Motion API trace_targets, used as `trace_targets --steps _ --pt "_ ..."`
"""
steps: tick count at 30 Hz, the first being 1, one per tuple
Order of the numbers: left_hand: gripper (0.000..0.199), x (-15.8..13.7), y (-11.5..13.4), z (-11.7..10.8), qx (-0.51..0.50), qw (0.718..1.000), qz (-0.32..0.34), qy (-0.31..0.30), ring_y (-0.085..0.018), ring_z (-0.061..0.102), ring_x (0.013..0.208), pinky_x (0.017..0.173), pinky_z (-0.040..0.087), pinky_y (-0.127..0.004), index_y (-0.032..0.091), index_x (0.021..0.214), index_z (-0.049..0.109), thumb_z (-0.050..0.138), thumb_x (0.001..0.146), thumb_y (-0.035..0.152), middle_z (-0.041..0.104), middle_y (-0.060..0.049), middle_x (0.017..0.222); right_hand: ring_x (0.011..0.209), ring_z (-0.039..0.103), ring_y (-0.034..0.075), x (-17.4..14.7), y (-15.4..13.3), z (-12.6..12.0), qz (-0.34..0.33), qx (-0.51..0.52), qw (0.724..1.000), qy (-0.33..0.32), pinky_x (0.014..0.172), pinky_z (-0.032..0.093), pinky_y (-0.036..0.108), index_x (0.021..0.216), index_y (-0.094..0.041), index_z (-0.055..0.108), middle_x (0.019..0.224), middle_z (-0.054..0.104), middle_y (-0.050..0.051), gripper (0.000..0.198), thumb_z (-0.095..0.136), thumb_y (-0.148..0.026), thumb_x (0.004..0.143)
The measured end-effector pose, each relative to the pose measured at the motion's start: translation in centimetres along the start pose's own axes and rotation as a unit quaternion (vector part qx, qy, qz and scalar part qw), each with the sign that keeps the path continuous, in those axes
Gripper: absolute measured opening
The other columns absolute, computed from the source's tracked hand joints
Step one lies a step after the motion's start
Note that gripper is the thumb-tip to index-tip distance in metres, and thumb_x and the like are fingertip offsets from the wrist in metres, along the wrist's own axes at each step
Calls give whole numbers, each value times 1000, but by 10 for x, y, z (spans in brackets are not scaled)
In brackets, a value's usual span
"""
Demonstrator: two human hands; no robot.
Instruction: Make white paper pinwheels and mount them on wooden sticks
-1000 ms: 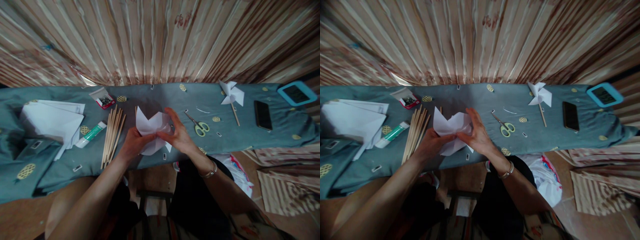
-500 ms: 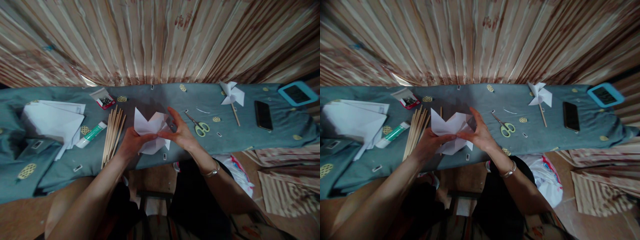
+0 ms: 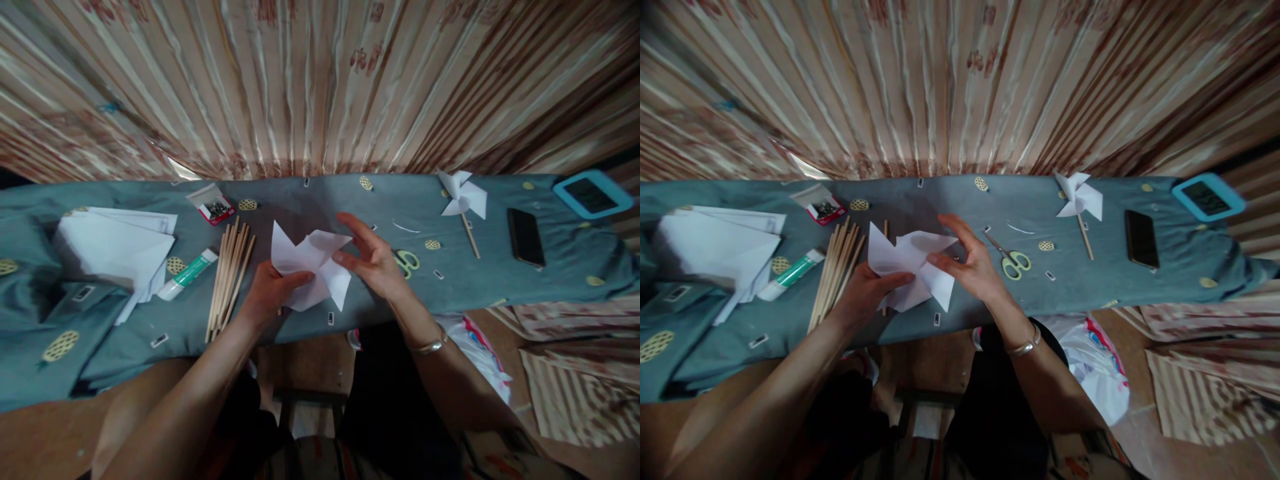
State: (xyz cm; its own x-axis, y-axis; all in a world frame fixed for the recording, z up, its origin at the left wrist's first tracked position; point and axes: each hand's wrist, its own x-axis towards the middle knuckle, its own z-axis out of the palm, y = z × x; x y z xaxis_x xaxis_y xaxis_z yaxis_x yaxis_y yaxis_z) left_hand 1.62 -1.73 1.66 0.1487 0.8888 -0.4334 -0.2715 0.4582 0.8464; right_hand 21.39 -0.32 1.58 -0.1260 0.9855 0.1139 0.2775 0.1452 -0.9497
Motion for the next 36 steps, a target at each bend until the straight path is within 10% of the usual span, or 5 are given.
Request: trace_targets --steps 17,36 --pt "22 -1 -2 7 -14 1000 -14 7 -14 62 60 62 48 -26 15 68 74 83 48 18 73 -1 69 134 50 23 4 -19 16 -249 -199 947 30 111 44 47 92 -30 75 138 60 -1 14 63 -24 90" --pt "22 -1 0 8 -22 1000 8 7 -14 62 59 60 48 -26 14 68 73 83 50 21 73 -2 67 134 50 25 -13 -13 22 -266 -275 924 17 108 49 51 97 -30 71 136 61 1 13 61 -25 92"
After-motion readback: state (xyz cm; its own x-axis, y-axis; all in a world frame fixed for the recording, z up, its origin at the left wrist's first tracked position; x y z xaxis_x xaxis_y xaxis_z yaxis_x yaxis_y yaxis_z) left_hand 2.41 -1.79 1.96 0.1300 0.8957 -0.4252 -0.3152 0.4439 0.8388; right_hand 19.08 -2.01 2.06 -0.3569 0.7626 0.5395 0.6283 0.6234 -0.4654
